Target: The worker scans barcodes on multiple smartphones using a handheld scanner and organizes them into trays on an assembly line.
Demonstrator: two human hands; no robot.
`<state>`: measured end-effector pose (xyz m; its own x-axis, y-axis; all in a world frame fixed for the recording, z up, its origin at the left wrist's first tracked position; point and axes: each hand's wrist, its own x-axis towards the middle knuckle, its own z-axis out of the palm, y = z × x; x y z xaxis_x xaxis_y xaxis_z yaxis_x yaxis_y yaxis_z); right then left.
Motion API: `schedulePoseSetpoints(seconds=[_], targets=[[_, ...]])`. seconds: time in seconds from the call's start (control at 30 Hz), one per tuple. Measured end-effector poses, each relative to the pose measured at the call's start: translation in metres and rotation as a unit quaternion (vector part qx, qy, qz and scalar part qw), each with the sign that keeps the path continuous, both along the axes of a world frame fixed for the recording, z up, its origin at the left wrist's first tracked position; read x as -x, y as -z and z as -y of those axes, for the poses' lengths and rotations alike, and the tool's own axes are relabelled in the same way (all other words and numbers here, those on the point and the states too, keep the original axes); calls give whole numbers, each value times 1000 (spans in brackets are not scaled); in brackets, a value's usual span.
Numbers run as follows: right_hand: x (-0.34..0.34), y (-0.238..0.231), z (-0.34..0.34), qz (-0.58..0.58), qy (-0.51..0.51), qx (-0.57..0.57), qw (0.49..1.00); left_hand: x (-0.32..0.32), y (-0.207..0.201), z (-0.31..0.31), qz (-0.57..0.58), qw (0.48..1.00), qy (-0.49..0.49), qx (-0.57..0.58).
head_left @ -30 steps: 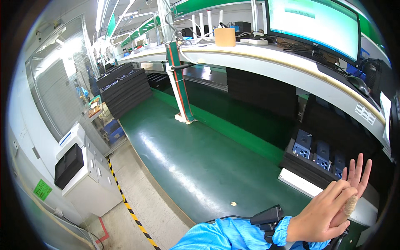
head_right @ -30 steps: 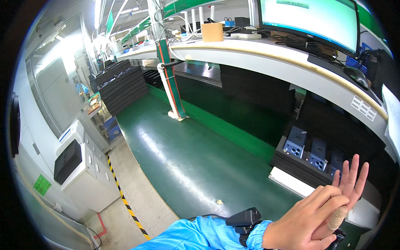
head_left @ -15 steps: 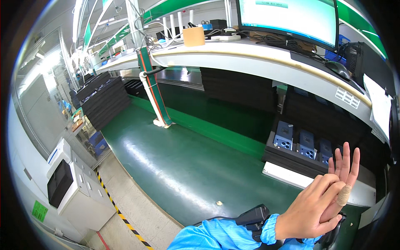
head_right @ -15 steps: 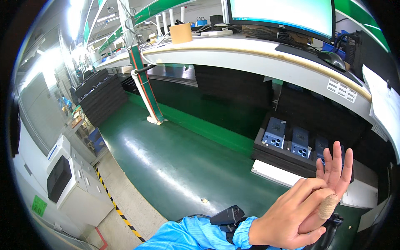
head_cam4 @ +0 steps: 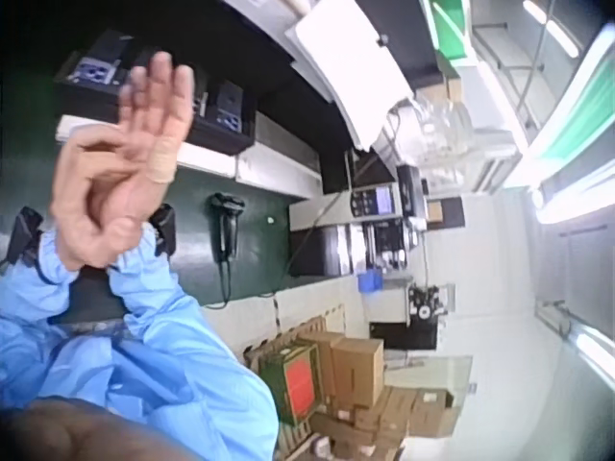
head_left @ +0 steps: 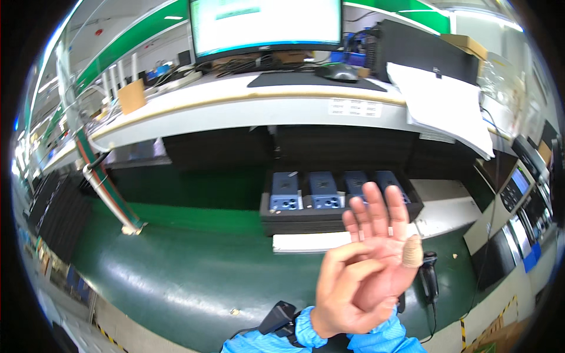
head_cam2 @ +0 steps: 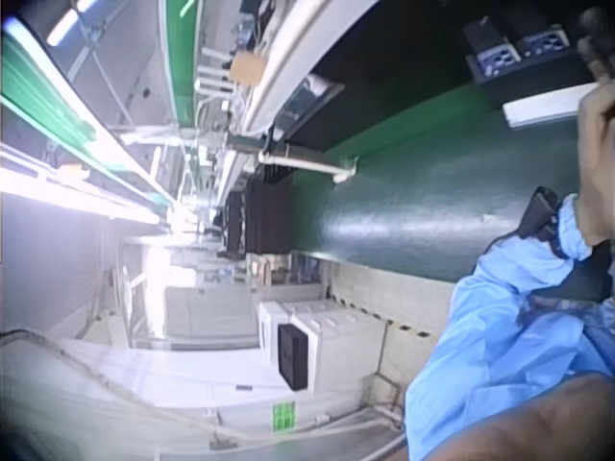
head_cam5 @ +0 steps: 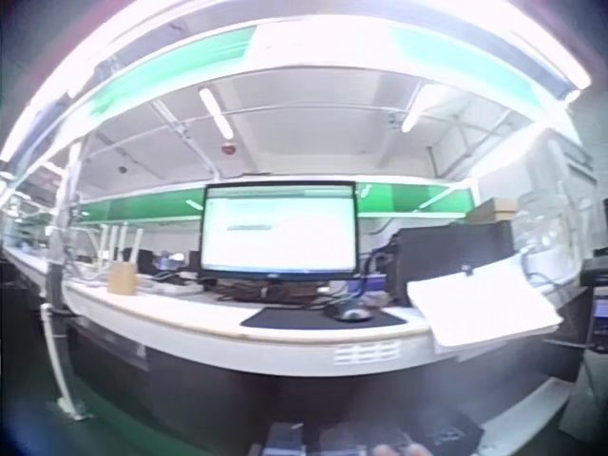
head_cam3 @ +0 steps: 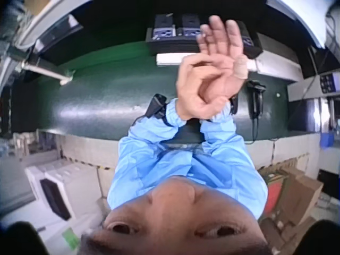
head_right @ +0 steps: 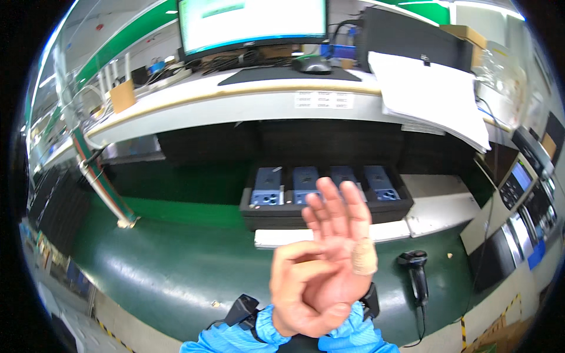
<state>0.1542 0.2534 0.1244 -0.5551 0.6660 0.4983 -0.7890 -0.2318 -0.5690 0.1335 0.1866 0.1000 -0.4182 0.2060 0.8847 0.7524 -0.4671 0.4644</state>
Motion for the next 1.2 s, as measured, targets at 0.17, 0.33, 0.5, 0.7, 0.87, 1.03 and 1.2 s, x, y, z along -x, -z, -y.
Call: schedulePoseSetpoints(seconds=[0.17,0.33,0.5,0.7,0.87,1.03,1.2], targets=[[3,4,3,5,-85,79,993,2,19,-6,55,994,-45,-81],[4,9,2,-48,-171,114,978,0,21,-2,71,992,-37,-93],[10,9,3,14,-134,85,987,4,23,-1,35,996,-32,-70],[6,13,-9,-45,-120,113,985,-9,26,-11,33,996,-40,-75],[5,7,-7,-67,-114,142,981,-19,29,-14,90,986,-93,-108],[-1,2,-17,-81,-69,143,984,-21,29,-8,89,995,-7,-38],[-3,-1,-20,-65,-92,142,983,-15,36,-4,58,998,-12,9]])
